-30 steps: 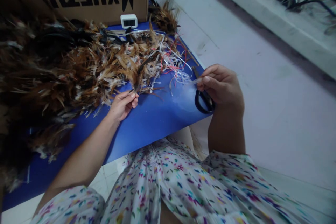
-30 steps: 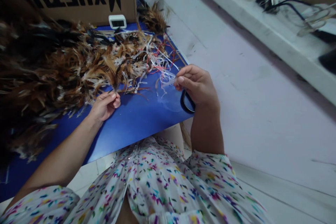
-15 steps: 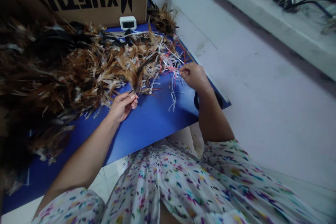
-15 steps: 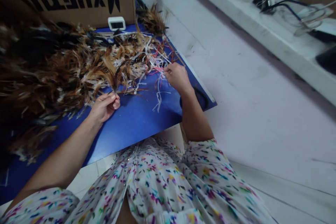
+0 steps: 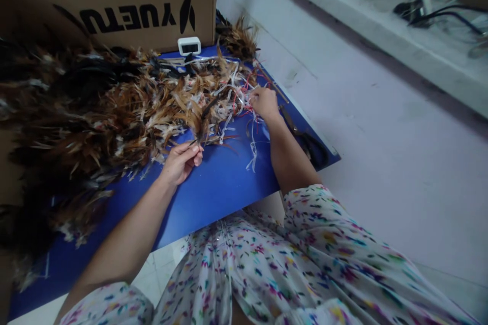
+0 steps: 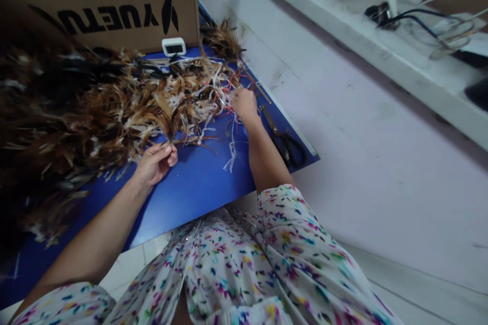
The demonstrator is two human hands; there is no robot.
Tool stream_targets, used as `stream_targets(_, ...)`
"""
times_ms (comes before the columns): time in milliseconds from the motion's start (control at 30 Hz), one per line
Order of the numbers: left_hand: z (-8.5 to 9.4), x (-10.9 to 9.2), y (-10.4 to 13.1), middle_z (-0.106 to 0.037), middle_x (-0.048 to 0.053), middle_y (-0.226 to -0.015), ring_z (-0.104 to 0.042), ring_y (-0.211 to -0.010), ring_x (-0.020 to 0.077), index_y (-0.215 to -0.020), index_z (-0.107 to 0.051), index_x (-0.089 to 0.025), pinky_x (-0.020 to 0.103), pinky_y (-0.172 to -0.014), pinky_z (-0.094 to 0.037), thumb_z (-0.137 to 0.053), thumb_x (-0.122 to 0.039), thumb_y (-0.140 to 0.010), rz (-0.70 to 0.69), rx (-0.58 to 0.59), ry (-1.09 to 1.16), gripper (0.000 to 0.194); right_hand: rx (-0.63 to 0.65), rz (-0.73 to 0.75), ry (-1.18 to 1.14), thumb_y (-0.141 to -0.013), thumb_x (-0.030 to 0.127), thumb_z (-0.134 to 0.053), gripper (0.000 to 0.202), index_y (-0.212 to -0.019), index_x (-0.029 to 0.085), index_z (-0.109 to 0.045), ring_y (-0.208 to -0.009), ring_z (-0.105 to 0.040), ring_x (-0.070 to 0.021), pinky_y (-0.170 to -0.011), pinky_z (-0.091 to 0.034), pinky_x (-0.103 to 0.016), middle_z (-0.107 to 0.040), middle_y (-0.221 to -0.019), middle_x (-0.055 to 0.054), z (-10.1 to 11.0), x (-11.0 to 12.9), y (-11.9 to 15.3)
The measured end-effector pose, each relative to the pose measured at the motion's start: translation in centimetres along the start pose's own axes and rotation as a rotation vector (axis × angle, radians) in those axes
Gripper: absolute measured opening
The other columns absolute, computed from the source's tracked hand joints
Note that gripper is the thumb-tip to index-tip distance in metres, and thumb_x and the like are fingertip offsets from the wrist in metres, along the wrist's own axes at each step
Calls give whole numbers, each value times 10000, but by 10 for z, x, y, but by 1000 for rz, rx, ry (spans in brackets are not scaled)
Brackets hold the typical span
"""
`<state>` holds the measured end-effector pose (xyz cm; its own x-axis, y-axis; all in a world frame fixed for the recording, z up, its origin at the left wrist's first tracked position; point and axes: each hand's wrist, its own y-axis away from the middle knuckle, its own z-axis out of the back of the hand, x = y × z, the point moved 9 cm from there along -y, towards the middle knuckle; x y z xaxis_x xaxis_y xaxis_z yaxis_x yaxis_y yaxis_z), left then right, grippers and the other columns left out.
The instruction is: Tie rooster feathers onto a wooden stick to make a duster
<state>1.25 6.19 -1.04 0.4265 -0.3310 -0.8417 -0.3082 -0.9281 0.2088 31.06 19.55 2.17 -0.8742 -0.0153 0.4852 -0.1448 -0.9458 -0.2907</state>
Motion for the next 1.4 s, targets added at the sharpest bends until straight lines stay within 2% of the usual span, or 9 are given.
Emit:
stream_targets(133,-1,-1,0,-600,17,-520,-491,-452,67,-676,-763,-118,201,-450,-370,-931,-303,-544,0,-4,5,283,-235,-120,-101,-839,233,-582,124,-871,216,-701,-883,-713,-271,-885,-572,-445,-747,-845,-81,25,-16,1)
stream_targets(267,-1,0,0,-620,22,-544,-502,-457,67,-677,-763,-119,202,-456,-381,-933,-300,-543,6,-12,6,281,-247,-201,-390,-934,455,-532,301,-1003,188,-654,-762,-735,-265,-701,-600,-427,-711,-831,-104,23,-31,-2)
stream_targets(367,0,0,1,-613,18,-531,-506,-455,67,-677,-766,-119,200,-457,-387,-939,-314,-535,14,-19,2,297,-255,-175,-486,-934,663,-466,509,-1093,202,-613,-845,-746,-296,-629,-589,-400,-696,-915,-133,25,-36,-6)
stream_targets(467,1,0,1,-612,18,-529,-507,-454,67,-675,-767,-119,198,-456,-386,-942,-313,-532,14,-21,3,298,-298,-133,-540,-923,750,-395,602,-1136,225,-600,-941,-738,-308,-629,-595,-390,-695,-978,-143,37,-38,-5)
stream_targets(700,0,-1,0,-626,23,-552,-504,-459,66,-688,-768,-123,204,-458,-387,-923,-285,-562,3,-10,7,258,-314,-3,-476,-932,754,-365,609,-1215,262,-587,-1028,-723,-307,-644,-600,-383,-682,-1116,-150,60,-16,1)
stream_targets(1000,-2,-2,-1,-615,18,-540,-500,-452,63,-678,-765,-117,202,-454,-385,-928,-304,-556,-2,4,-3,276,-293,-73,-554,-933,611,-513,468,-1231,252,-551,-967,-725,-295,-696,-599,-429,-711,-1117,-156,59,-22,9)
stream_targets(1200,-3,-1,0,-634,26,-561,-503,-453,63,-679,-761,-113,203,-453,-388,-927,-301,-556,-1,11,0,279,-192,-64,-575,-873,602,-592,542,-1316,304,-497,-907,-737,-299,-615,-571,-390,-717,-1138,-137,59,-18,21)
stream_targets(1300,-3,-1,0,-632,26,-556,-508,-454,62,-680,-761,-108,199,-453,-391,-930,-305,-554,0,10,3,289,-168,-68,-516,-884,597,-584,510,-1305,316,-523,-902,-742,-286,-605,-569,-369,-721,-1138,-133,60,-16,27)
stream_targets(1400,-3,0,0,-638,27,-555,-512,-453,61,-678,-765,-111,196,-454,-397,-935,-305,-546,4,4,5,289,-169,-74,-500,-893,552,-580,393,-1180,286,-610,-867,-742,-275,-612,-576,-381,-731,-1056,-116,62,-16,31)
